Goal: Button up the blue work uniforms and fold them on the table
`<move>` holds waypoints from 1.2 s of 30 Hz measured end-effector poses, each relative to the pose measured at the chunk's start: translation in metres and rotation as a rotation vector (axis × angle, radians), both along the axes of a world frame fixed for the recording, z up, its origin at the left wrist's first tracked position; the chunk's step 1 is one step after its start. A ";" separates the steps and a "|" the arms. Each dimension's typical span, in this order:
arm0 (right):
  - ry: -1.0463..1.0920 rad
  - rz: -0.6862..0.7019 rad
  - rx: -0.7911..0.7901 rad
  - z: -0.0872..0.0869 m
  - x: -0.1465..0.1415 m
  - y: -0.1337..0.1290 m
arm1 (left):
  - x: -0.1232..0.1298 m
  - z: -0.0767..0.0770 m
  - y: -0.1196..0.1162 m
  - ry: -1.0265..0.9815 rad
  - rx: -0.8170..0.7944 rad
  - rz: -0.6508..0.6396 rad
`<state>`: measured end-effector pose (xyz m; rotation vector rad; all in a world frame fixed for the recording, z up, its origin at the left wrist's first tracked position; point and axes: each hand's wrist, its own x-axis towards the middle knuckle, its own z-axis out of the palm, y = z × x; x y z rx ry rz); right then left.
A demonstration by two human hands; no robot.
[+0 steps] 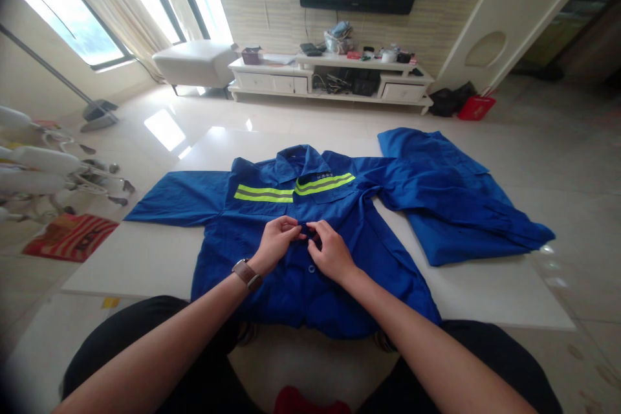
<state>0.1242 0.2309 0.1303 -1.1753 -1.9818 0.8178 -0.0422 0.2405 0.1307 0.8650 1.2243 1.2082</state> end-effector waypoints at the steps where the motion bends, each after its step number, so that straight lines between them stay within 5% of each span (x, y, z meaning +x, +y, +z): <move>1: 0.002 0.000 -0.002 -0.001 0.000 0.000 | 0.000 0.000 0.000 0.006 0.010 -0.007; 7: -0.002 0.024 0.003 -0.002 -0.001 -0.002 | -0.002 -0.001 0.001 0.075 0.068 -0.053; 15: -0.002 0.048 -0.004 0.001 0.000 -0.001 | 0.000 0.002 -0.001 -0.110 -0.069 0.018; 26: 0.039 0.024 -0.023 0.001 -0.002 -0.003 | 0.001 0.002 -0.001 -0.089 -0.089 0.063; 36: 0.098 -0.138 -0.092 0.000 -0.001 0.003 | 0.002 -0.006 -0.007 0.191 0.134 -0.152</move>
